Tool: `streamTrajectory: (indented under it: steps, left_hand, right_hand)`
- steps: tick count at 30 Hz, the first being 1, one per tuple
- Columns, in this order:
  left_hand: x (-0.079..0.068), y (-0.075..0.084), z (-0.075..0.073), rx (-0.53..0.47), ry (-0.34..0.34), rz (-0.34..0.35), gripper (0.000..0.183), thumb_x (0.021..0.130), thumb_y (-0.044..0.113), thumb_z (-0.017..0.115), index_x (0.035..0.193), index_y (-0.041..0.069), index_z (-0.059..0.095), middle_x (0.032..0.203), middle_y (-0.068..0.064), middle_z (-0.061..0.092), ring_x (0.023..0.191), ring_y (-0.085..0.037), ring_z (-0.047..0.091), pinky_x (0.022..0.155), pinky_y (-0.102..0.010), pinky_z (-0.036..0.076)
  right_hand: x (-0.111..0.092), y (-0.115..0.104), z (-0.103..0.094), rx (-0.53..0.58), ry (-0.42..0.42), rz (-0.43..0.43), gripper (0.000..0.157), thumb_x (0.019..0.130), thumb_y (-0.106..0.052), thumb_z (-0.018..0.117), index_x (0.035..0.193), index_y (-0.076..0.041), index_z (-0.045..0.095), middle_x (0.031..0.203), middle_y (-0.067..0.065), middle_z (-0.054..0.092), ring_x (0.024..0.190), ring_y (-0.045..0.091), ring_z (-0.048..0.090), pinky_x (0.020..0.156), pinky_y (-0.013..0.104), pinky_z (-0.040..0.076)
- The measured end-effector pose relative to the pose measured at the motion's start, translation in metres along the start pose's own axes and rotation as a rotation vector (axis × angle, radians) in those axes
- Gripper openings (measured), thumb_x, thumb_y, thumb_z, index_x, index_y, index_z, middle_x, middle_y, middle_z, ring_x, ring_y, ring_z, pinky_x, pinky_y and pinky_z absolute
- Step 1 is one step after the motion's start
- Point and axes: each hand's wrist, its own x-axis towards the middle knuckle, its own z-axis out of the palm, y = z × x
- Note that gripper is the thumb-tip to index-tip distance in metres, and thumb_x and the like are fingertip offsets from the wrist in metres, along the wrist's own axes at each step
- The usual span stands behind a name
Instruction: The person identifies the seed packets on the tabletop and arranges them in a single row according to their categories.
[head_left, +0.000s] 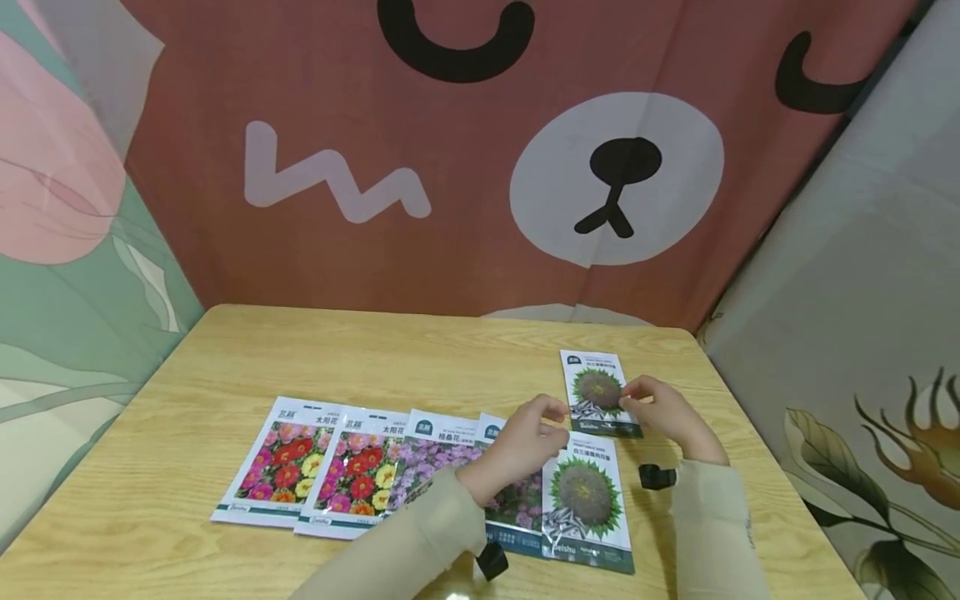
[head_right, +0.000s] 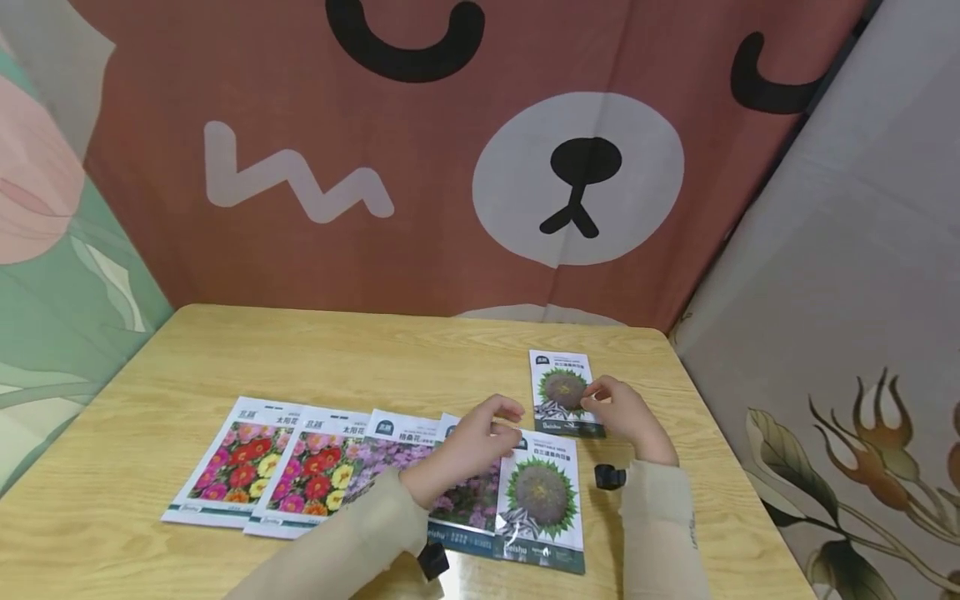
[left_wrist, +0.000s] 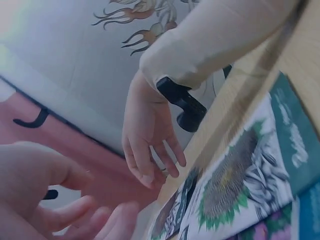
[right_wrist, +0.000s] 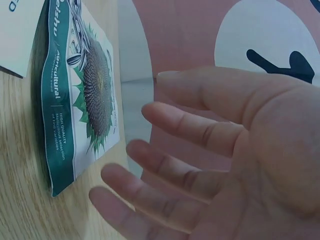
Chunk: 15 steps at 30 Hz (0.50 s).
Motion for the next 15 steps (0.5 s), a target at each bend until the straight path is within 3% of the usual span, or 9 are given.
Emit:
streamTrajectory:
  steps: [3,8,15]
  left_hand:
    - [0.010,0.001,0.003,-0.040,0.064,-0.013,0.045,0.098,0.013,0.057,0.141,0.003,0.049,0.139,-0.017,0.049,0.124,-0.033,0.058,0.093,-0.042,0.055]
    - [0.028,-0.006,0.006,-0.147,0.145,-0.103,0.060,0.096,0.014,0.058,0.151,0.002,0.037,0.151,-0.021,0.038,0.135,-0.039,0.048,0.104,-0.051,0.047]
    - [0.041,-0.024,0.009,-0.296,0.204,-0.175,0.068,0.093,0.014,0.059,0.154,-0.002,0.033,0.156,-0.026,0.035,0.142,-0.044,0.036,0.112,-0.057,0.037]
  right_hand:
    - [0.001,0.001,0.000,0.004,-0.005,0.030,0.040,0.104,-0.021,0.057,0.132,0.008,0.052,0.137,0.039,0.045,0.101,0.042,0.063,0.078,0.049,0.055]
    - [0.004,0.004,0.000,0.004,-0.019,0.100,0.056,0.104,-0.024,0.055,0.145,0.010,0.037,0.144,0.044,0.034,0.122,0.056,0.049,0.089,0.059,0.051]
    - [0.006,0.008,0.002,0.066,-0.042,0.143,0.064,0.104,-0.020,0.055,0.150,0.014,0.025,0.145,0.047,0.028,0.126,0.059,0.045,0.092,0.060,0.051]
